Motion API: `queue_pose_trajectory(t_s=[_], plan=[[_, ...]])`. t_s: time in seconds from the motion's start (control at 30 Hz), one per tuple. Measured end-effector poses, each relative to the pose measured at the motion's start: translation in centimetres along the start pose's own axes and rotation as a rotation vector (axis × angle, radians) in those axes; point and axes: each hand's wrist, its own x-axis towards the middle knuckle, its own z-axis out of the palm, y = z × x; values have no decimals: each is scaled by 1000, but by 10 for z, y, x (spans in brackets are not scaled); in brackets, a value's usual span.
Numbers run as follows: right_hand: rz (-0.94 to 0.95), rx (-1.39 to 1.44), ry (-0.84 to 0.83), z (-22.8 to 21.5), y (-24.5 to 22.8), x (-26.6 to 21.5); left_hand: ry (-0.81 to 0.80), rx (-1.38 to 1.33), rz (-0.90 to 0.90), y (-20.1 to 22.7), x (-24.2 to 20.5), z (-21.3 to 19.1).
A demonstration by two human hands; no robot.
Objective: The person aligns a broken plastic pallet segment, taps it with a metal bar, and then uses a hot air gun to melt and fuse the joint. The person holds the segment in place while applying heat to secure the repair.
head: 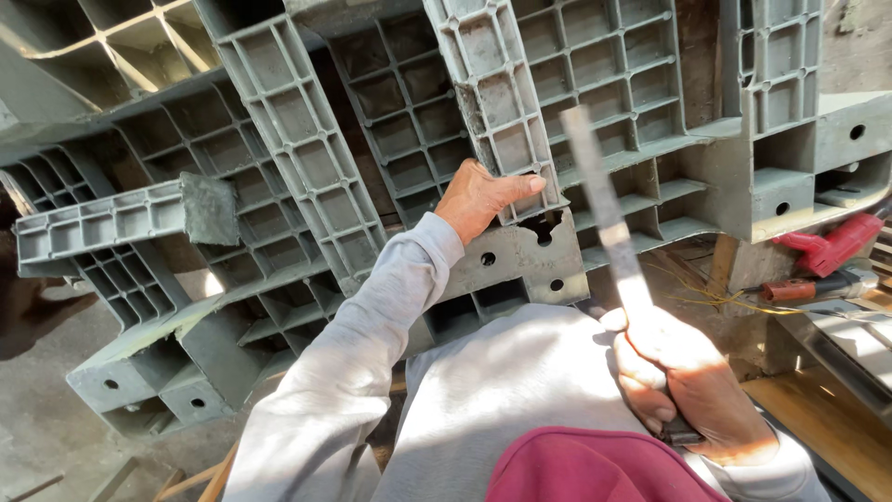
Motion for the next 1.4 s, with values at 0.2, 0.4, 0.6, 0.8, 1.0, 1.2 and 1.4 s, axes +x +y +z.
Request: queue_pose_trajectory(t_s=[0.2,0.4,0.6,0.8,1.0,1.2,1.4], plan=[[76,-83,198,25,-2,-2,36,68,-83,1,-6,2],[58,-49,169,24,6,5,73,37,-71,2,-6,2],[-99,-1,69,7,-3,3,139,107,-75,-1,-4,3],[-59,28,74,14,-1,4,137,133,-86,1,-6,1],[-16,-6,92,4,-1,4,119,59,-65,7,-8,3],[-51,1,50,-14,11,11,102,63,-62,14,-10,3],[8,35,50,-21,28,20,125,83,-35,3,-13,3]])
